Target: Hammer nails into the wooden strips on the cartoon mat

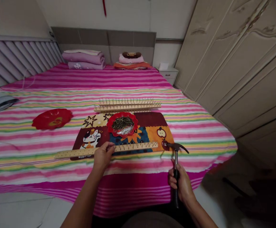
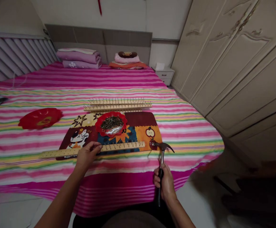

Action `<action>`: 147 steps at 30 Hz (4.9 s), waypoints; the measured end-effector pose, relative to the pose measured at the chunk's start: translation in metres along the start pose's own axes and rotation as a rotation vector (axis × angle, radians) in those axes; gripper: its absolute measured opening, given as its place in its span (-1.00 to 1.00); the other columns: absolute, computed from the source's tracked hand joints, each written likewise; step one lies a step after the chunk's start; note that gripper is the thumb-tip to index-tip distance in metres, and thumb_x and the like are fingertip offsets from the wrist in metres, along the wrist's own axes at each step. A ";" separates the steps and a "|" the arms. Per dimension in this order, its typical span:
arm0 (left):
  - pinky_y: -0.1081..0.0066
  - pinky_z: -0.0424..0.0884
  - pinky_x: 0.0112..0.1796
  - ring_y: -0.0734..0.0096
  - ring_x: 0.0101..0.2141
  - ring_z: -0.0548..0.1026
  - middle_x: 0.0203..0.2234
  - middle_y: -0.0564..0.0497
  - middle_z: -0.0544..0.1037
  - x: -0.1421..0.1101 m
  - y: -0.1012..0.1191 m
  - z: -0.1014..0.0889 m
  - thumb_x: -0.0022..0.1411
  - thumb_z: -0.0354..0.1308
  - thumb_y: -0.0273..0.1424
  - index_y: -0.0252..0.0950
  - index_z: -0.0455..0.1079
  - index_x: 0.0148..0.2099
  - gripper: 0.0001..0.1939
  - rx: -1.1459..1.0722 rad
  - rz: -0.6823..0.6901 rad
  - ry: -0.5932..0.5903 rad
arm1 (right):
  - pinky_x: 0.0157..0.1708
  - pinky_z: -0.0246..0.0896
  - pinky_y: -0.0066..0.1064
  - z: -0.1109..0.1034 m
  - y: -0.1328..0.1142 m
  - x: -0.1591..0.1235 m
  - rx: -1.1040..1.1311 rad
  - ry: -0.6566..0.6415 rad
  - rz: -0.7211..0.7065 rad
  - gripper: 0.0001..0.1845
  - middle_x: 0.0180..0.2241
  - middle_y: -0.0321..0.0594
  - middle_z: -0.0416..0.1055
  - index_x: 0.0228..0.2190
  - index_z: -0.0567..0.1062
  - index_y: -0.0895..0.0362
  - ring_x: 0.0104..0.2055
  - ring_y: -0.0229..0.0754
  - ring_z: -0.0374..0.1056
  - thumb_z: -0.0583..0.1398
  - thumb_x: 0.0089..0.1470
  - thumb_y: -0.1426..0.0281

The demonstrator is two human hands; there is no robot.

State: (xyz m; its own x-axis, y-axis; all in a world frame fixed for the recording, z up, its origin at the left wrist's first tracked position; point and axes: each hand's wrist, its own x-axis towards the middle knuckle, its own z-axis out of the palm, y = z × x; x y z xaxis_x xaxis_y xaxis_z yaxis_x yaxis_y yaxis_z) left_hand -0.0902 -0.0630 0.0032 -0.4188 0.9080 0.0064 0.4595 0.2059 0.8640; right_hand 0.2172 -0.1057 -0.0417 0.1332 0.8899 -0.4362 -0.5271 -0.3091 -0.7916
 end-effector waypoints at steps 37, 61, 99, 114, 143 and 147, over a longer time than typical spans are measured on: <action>0.44 0.37 -0.33 0.38 -0.40 0.48 -0.44 0.05 0.55 0.012 0.008 -0.011 0.02 0.02 -0.21 -0.22 0.42 -0.26 -0.71 0.128 0.114 0.118 | -0.83 -0.26 -0.69 0.012 -0.019 -0.012 -0.148 0.028 0.037 -0.65 -0.69 -0.52 0.18 -0.27 0.30 0.00 -0.78 -0.46 -0.03 0.21 -0.11 0.15; 0.46 0.24 -0.44 0.35 -0.47 0.45 -0.54 -0.02 0.54 0.096 0.060 0.022 -0.04 0.04 -0.41 -0.24 0.44 -0.46 -0.86 0.715 0.217 -0.261 | -0.81 -0.27 -0.72 -0.004 -0.001 0.001 -0.051 0.002 0.050 -0.62 -0.67 -0.52 0.16 -0.20 0.31 0.00 -0.77 -0.49 -0.06 0.19 -0.07 0.13; 0.46 0.38 -0.45 0.39 -0.49 0.49 -0.55 0.05 0.57 -0.028 -0.008 -0.030 -0.24 0.26 -0.22 -0.28 0.47 -0.36 -0.67 -0.145 -0.205 -0.083 | -0.83 -0.26 -0.70 -0.005 -0.002 0.001 -0.037 -0.043 0.034 -0.66 -0.70 -0.51 0.17 -0.22 0.35 0.03 -0.78 -0.47 -0.07 0.18 -0.08 0.20; 0.46 0.35 -0.37 0.39 -0.42 0.48 -0.45 0.07 0.56 -0.040 -0.044 -0.030 -0.03 0.08 -0.29 -0.19 0.47 -0.37 -0.81 0.356 0.004 -0.223 | -0.84 -0.24 -0.70 -0.006 -0.002 0.001 -0.027 -0.048 0.047 -0.68 -0.70 -0.50 0.17 -0.20 0.36 0.04 -0.78 -0.47 -0.07 0.16 -0.04 0.21; 0.40 0.37 -0.35 0.36 -0.40 0.49 -0.43 -0.04 0.58 -0.048 -0.037 -0.034 -0.15 0.20 -0.19 -0.30 0.49 -0.34 -0.66 -0.242 -0.316 -0.342 | -0.85 -0.23 -0.71 -0.006 -0.002 0.001 -0.026 -0.028 0.061 -0.67 -0.71 -0.50 0.17 -0.22 0.37 0.06 -0.79 -0.47 -0.07 0.17 -0.06 0.21; 0.40 0.39 -0.31 0.36 -0.38 0.50 -0.42 -0.04 0.60 -0.052 -0.025 -0.034 -0.26 0.30 -0.28 -0.28 0.52 -0.32 -0.66 -0.419 -0.383 -0.302 | -0.84 -0.24 -0.71 -0.006 -0.002 0.001 -0.026 -0.027 0.064 -0.66 -0.71 -0.50 0.18 -0.22 0.37 0.07 -0.79 -0.47 -0.07 0.18 -0.07 0.21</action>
State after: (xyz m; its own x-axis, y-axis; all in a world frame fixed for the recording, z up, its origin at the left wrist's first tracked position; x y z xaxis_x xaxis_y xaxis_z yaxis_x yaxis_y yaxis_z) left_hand -0.1067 -0.1282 -0.0015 -0.2257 0.8737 -0.4310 -0.0492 0.4316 0.9007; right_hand 0.2235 -0.1064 -0.0433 0.0771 0.8768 -0.4747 -0.5117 -0.3738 -0.7736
